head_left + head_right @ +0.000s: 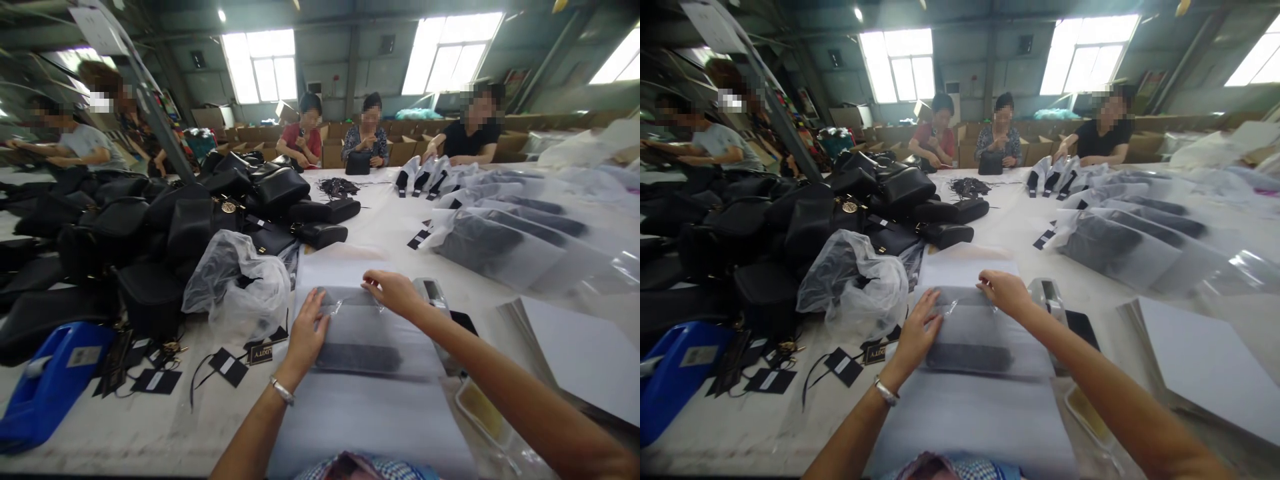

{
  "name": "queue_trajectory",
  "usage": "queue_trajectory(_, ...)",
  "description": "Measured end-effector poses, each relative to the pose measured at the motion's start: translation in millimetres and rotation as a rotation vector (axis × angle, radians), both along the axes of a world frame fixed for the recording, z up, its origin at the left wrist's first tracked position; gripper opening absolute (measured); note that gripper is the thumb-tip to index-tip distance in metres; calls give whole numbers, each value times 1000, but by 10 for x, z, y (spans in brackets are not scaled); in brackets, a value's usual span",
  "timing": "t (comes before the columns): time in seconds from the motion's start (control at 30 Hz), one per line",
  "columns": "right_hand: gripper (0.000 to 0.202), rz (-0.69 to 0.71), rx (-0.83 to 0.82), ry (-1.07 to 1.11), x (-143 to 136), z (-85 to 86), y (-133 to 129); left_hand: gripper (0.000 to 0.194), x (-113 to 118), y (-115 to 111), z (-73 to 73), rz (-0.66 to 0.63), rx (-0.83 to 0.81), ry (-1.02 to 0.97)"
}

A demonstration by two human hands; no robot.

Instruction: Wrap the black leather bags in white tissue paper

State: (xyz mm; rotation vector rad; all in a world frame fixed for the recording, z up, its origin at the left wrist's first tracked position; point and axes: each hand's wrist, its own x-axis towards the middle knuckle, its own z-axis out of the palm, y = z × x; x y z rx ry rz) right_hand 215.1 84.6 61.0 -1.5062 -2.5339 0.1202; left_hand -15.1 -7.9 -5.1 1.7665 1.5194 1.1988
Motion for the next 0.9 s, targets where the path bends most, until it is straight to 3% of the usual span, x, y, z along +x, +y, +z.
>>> queue_trajectory(0.1, 31, 64, 57, 244, 175, -205, -525, 43, 104, 45, 168, 55, 159, 194)
queue_trajectory(0.23, 63, 204, 95, 229, 219, -559, -1063, 47, 349, 243, 255, -54, 244, 501)
queue_trajectory(0.33, 81, 208, 90, 151, 177, -762, -1206, 52, 487, 428, 143, -152, 126, 656)
queue_trajectory(0.47, 90, 196, 49, 86, 145, -860, -1158, 49, 463, 611, 59, -187, 18, 605)
queue_trajectory(0.57, 97, 207, -30, 73, 166, -745, -1041, 47, 286, 606, 178, -113, 36, 525)
queue_trajectory(0.7, 85, 178, -7, 159, 241, -348, -729, 49, -3, 393, 337, 113, 41, 177)
queue_trajectory(0.8, 71, 99, 127, 217, 309, -28, -389, 52, -116, 263, 311, 183, -45, 109)
queue_trajectory(0.9, 72, 46, 164, 216, 385, 140, -65, 57, -114, 291, 234, 192, -136, 92)
